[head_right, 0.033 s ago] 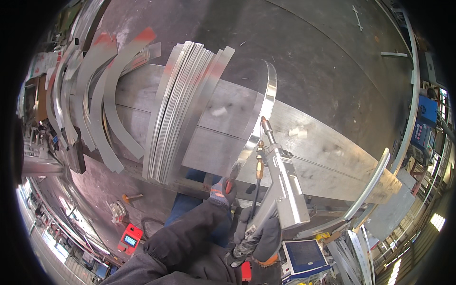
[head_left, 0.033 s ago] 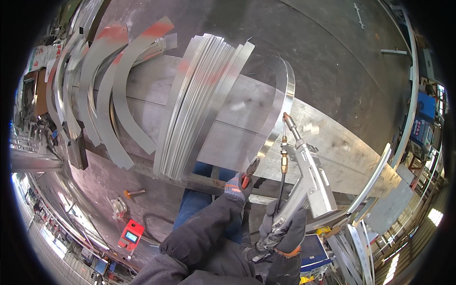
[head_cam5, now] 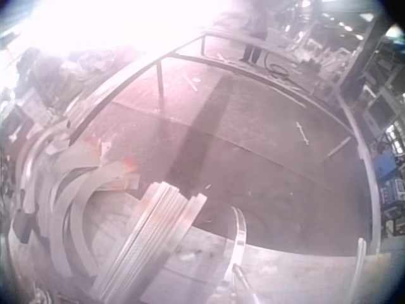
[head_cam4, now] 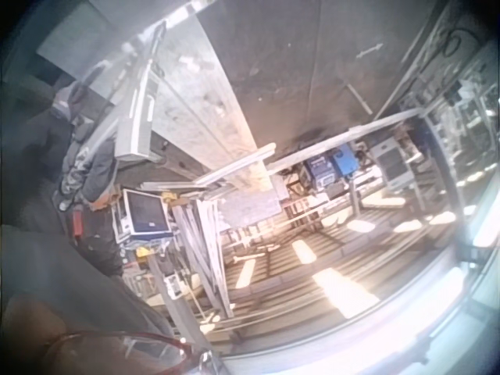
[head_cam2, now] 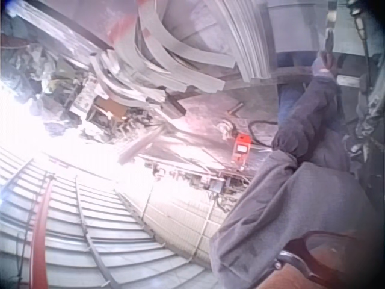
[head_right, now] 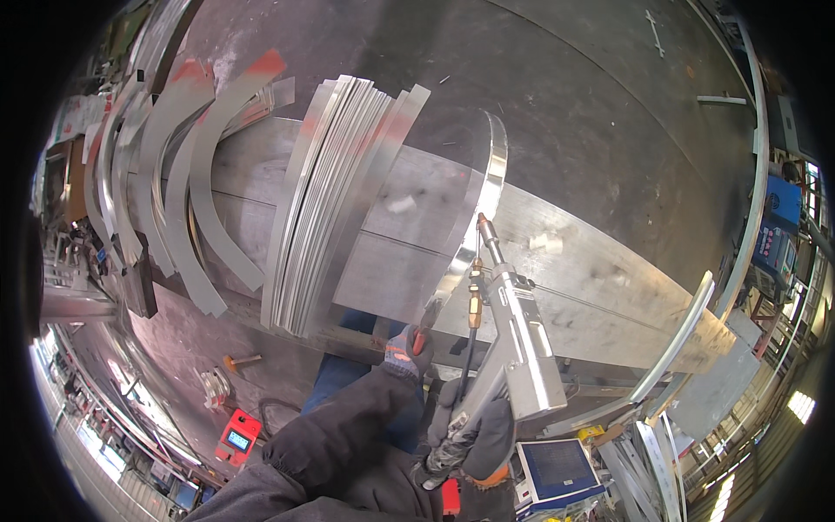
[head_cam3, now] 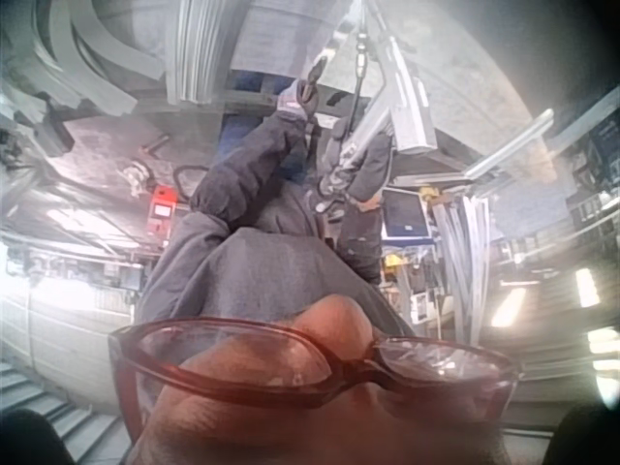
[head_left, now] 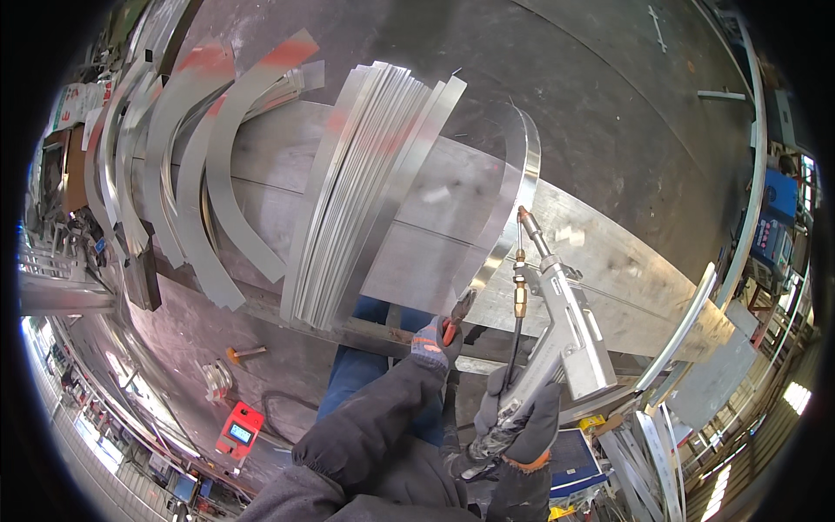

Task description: The person welds curved metal frame pieces on a workbench using a handheld welding torch. They repeatedly position, weld, and inspect the pieces, occasionally using pliers to adjust the work. The person also briefly walks to a nearby machine to pick up pliers before resuming welding.

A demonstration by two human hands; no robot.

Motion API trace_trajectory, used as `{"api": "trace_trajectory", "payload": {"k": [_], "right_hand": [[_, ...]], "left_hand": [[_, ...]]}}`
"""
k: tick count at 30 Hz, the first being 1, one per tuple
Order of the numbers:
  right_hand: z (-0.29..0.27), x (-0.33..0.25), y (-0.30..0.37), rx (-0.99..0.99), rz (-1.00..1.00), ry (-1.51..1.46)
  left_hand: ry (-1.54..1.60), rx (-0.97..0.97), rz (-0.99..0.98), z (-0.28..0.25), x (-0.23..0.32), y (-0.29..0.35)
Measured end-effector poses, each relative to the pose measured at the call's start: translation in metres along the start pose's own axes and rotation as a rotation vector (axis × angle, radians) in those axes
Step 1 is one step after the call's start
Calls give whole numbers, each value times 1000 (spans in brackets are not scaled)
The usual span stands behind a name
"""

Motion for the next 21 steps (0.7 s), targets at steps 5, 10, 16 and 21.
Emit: {"api": "trace_trajectory", "payload": {"k": [5, 10, 16, 21], "right_hand": [[-2, 1, 0, -50, 5, -67], [-2, 3, 1, -51, 28, -93], [-3, 6, 0, -21, 41, -95], [-6, 8, 0, -22, 62, -79]], "left_hand": [[28, 5, -6, 2, -2, 1], [-2, 5, 11, -1, 1, 0], [6, -15, -9, -3, 2, -1], [-6, -65, -70, 5, -3, -4]]}}
Point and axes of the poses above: each hand's wrist, its own y-axis away from the middle knuckle, its own z-axis out of the palm, x = y × z, the point moved 2 cm from there along -y, towards the middle knuckle, and after that the axes turned 10 degrees about -y, right-handed, at the moved point
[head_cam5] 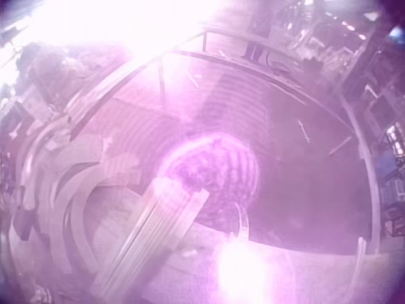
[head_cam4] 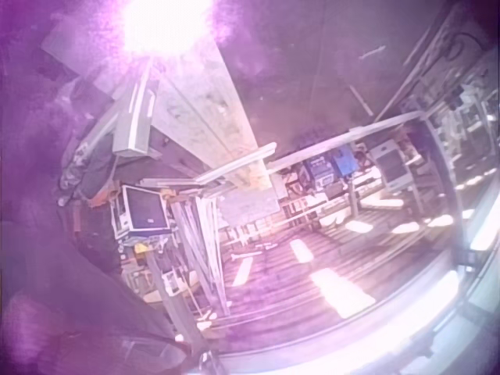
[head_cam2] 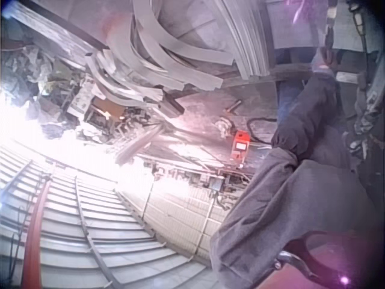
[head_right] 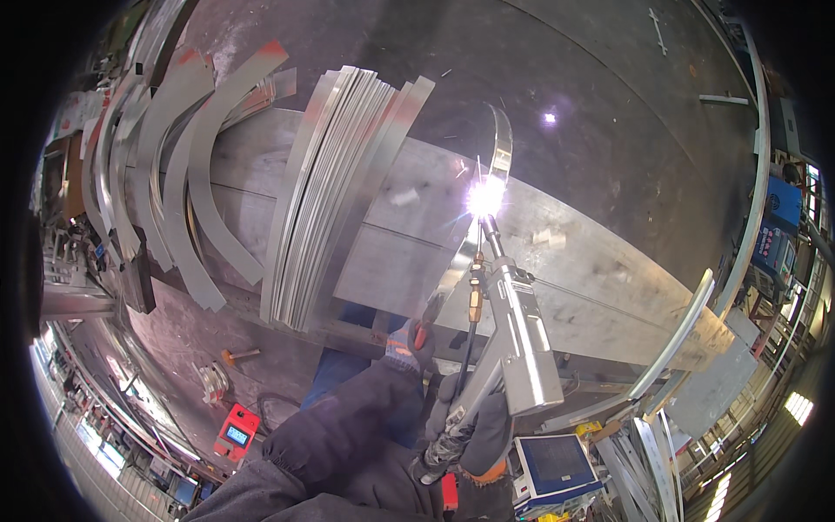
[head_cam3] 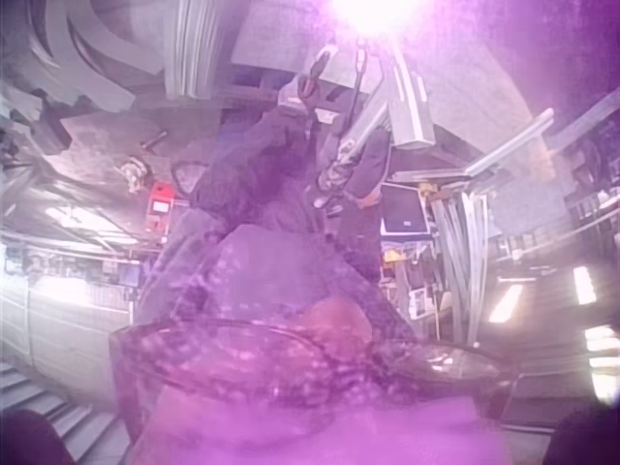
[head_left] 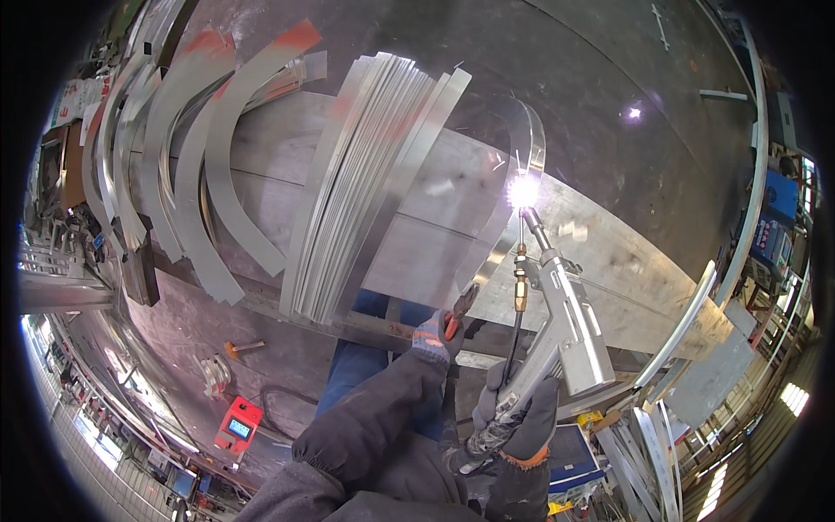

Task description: The person welds curved metal frame pieces on a workbench using a handheld welding torch. They repeatedly position, weld, and inspect the pieces, occasionally using pliers to adjust the work. The person also briefly walks to a nearby machine to pick up pliers before resuming welding.

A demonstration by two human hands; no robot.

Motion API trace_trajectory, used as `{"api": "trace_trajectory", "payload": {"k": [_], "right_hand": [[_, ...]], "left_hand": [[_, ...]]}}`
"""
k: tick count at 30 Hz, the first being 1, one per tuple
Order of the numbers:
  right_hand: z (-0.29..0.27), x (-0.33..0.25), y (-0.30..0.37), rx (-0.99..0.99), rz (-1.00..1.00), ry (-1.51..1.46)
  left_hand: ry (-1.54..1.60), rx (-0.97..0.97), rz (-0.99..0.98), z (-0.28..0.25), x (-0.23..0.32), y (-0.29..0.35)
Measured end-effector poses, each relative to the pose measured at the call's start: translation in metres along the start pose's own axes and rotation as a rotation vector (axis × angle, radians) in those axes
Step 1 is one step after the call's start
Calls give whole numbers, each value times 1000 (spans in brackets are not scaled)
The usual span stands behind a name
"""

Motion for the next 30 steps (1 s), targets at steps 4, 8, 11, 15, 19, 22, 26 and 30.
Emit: {"api": "trace_trajectory", "payload": {"k": [4, 8, 11, 15, 19, 22, 26, 30], "right_hand": [[-2, 2, 1, -18, -3, 18], [-2, 4, 4, -26, -3, -9], [-1, 6, 6, -9, -9, -19], [-1, 8, 7, -10, -12, -19], [-2, 10, 9, -6, -8, -18], [-5, 13, 11, 13, -7, 6], [-13, 17, 13, -24, 29, -59], [-19, 18, 13, -48, 81, -116]], "left_hand": [[19, -14, -63, 2, -2, 0], [-20, 22, 7, -2, 1, 3], [-29, 39, 36, -4, 4, 3], [-41, 43, 30, -3, 4, 1], [-22, 26, 24, -2, 2, 1], [-30, 28, 11, -2, 2, 2], [-12, 21, 9, -3, 3, 2], [-33, -1, -2, -2, 2, 1]]}}
Point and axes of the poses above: each hand's wrist, its own y-axis away from the middle knuckle, its own z-axis out of the palm, x = y × z, the point moved 2 cm from there along -y, towards the middle knuckle, and after that the axes turned 10 degrees about -y, right-handed, at the moved point
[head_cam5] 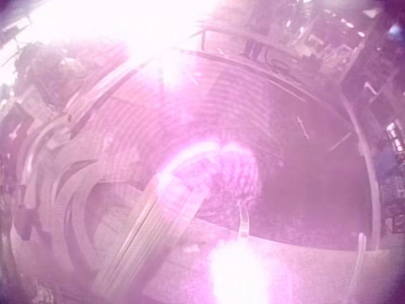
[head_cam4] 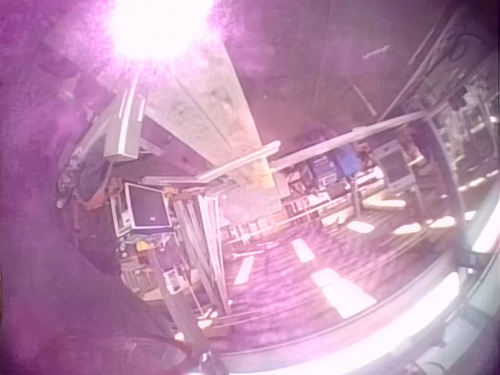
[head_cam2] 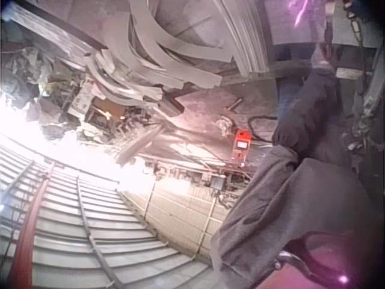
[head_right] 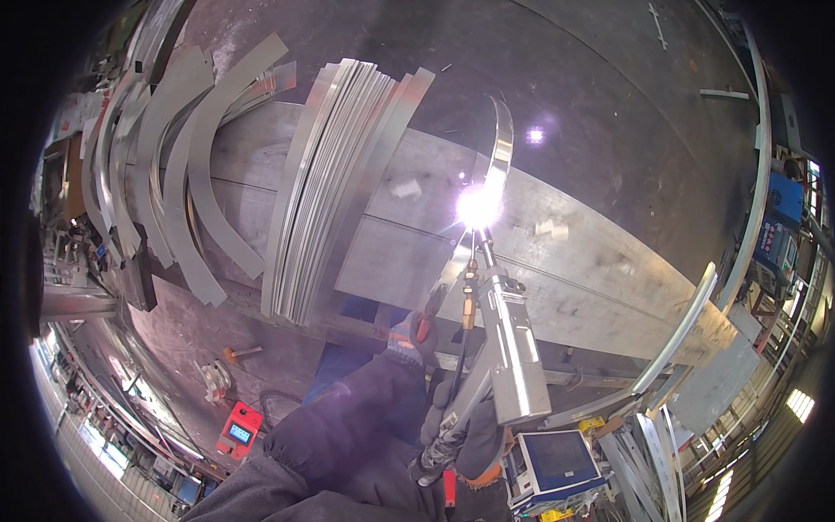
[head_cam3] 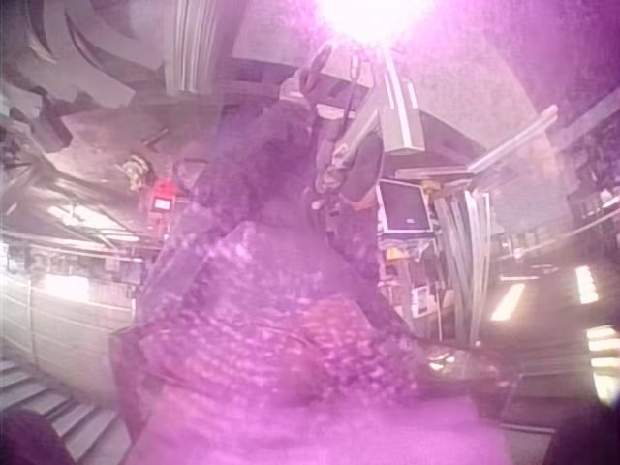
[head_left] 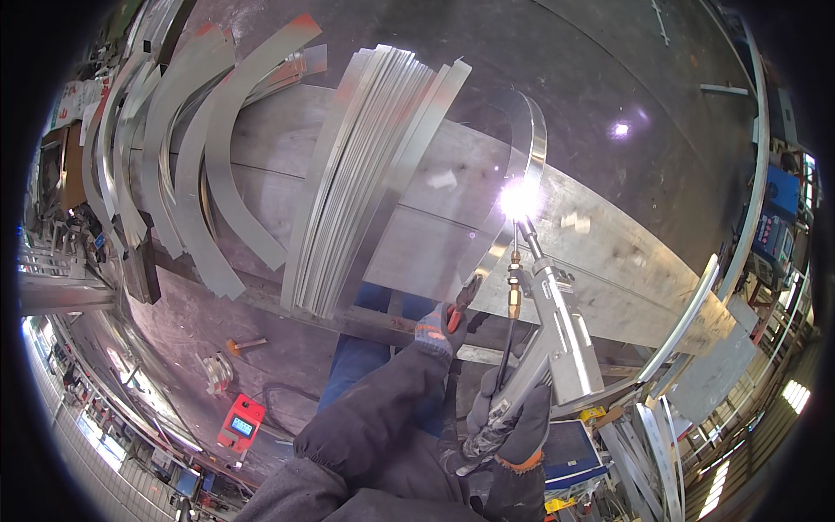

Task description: The person welds curved metal frame pieces on a workbench using a handheld welding torch. They repeatedly position, weld, and inspect the pieces, occasionally using pliers to adjust the work. The person also briefly walks to a nearby machine to pick up pliers before resuming welding.

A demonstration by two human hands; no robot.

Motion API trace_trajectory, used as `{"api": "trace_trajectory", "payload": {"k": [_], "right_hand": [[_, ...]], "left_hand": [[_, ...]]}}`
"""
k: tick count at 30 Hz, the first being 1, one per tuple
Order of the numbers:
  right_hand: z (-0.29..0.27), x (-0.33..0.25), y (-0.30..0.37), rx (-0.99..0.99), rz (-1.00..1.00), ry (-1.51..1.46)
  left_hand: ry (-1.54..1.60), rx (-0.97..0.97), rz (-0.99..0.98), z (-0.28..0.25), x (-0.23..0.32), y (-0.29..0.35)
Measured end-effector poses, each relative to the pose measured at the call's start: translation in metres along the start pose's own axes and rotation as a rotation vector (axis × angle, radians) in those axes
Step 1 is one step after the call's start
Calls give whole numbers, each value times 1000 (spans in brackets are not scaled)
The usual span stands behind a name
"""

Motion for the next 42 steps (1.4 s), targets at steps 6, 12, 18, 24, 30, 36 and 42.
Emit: {"api": "trace_trajectory", "payload": {"k": [6, 12, 18, 24, 30, 36, 42], "right_hand": [[11, 0, 4, 41, -49, 101], [19, 0, 6, 58, -58, 157], [12, 2, 7, 39, -16, 165], [0, 9, 12, 26, -7, 179], [-31, 13, 2, -231, 158, -152], [-34, 20, 9, -121, 89, -3], [-19, 20, 15, -25, 45, 163]], "left_hand": [[4, 25, 10, 0, -1, -2], [30, 33, 8, -4, 4, 1], [25, 27, 1, -5, 7, 2], [-6, 35, 0, -2, 5, 1], [-2, 45, -1, 0, 3, 0], [-18, 46, 20, -1, 4, 0], [-14, 52, 53, 0, 3, -1]]}}
Point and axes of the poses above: each hand's wrist, its own y-axis away from the middle knuckle, its own z-axis out of the palm, x = y × z, the point moved 2 cm from there along -y, towards the middle knuckle, and after that the axes turned 10 degrees about -y, right-handed, at the moved point
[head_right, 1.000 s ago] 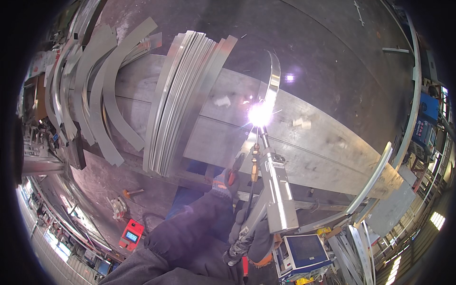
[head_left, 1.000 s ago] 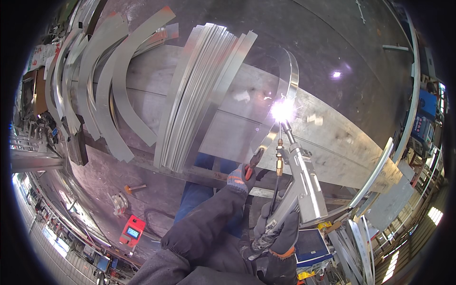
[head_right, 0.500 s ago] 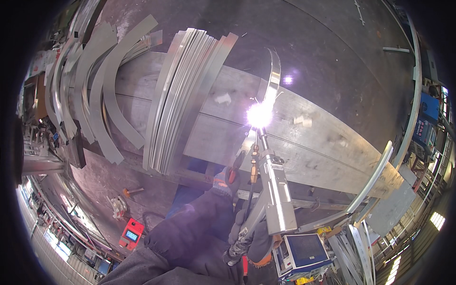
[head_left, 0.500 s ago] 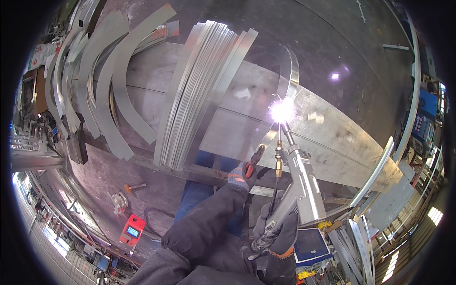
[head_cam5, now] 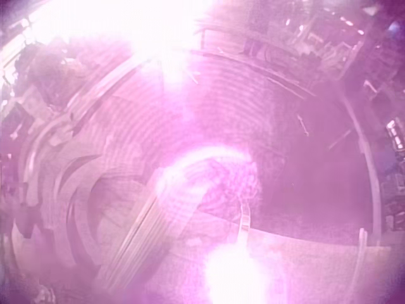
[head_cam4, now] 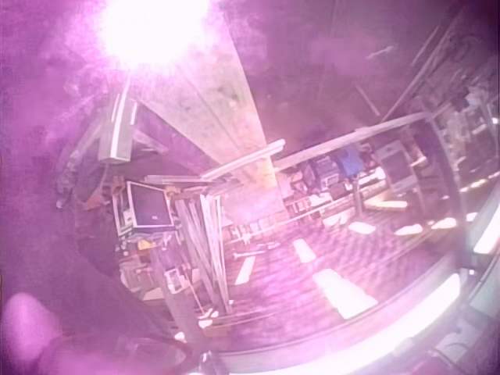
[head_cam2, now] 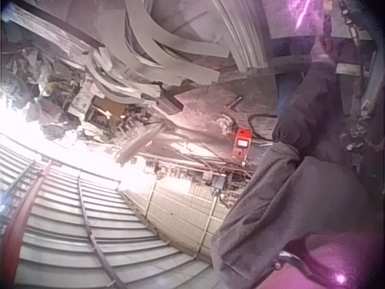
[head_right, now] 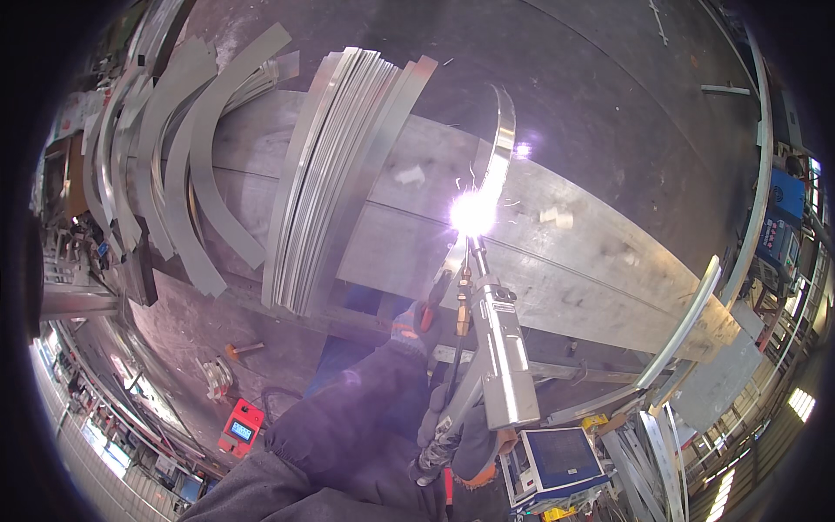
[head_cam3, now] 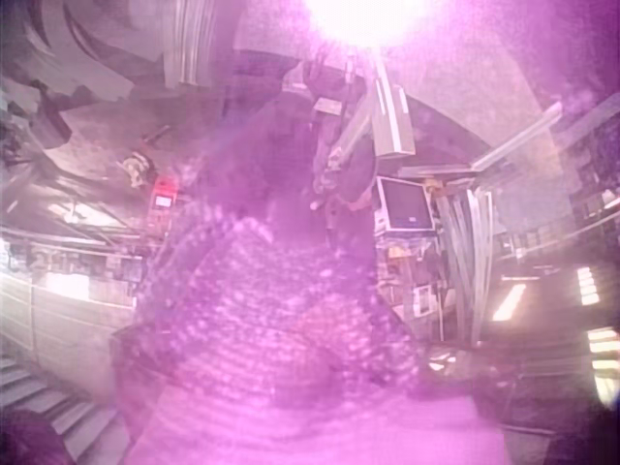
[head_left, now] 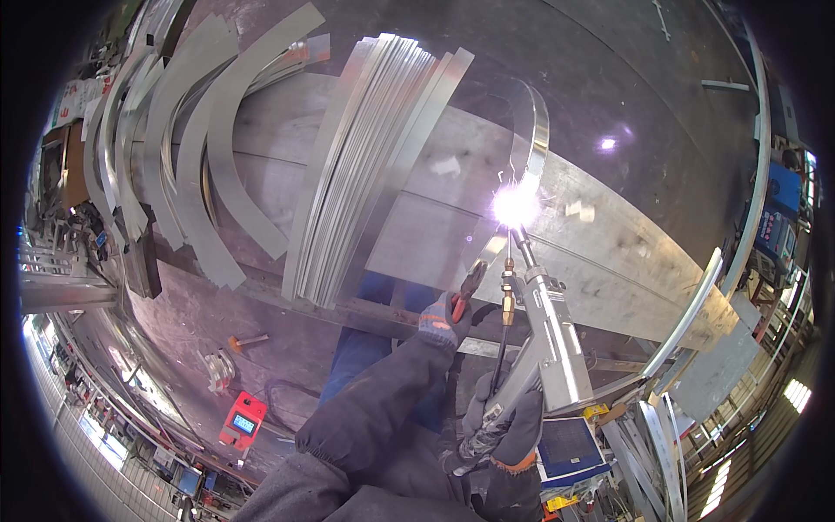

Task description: The person welds curved metal frame pieces on a workbench using a handheld welding torch. They repeatedly position, weld, and inspect the pieces, occasionally using pliers to adjust the work. The person also briefly walks to a nearby machine to pick up pliers before resuming welding.

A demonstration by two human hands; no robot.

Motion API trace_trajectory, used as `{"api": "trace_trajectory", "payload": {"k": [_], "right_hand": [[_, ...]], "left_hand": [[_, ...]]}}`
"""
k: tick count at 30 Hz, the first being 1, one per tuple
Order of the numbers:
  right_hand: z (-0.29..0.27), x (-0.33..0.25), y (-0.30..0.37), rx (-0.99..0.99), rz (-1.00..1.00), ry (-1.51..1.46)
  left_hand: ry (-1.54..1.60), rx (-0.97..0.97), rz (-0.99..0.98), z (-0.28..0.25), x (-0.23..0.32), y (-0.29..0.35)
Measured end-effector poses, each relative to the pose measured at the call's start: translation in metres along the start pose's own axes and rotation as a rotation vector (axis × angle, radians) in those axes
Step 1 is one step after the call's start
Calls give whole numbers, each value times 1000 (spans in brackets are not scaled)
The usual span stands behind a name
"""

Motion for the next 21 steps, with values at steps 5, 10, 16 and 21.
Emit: {"api": "trace_trajectory", "payload": {"k": [5, 10, 16, 21], "right_hand": [[0, 3, 1, 29, -3, 13], [-1, 13, 4, 85, -60, -3], [-5, 16, 3, 34, -16, -18], [-5, 19, 6, 69, -34, -40]], "left_hand": [[-13, 0, -24, -1, 1, 0], [0, -33, -37, -6, 5, 1], [4, -22, -33, -8, 6, 2], [28, -12, -14, -6, 5, 1]]}}
Point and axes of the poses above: each hand's wrist, its own y-axis away from the middle knuckle, its own z-axis out of the palm, x = y × z, the point moved 2 cm from there along -y, towards the middle knuckle, and after that the axes turned 10 degrees about -y, right-handed, at the moved point
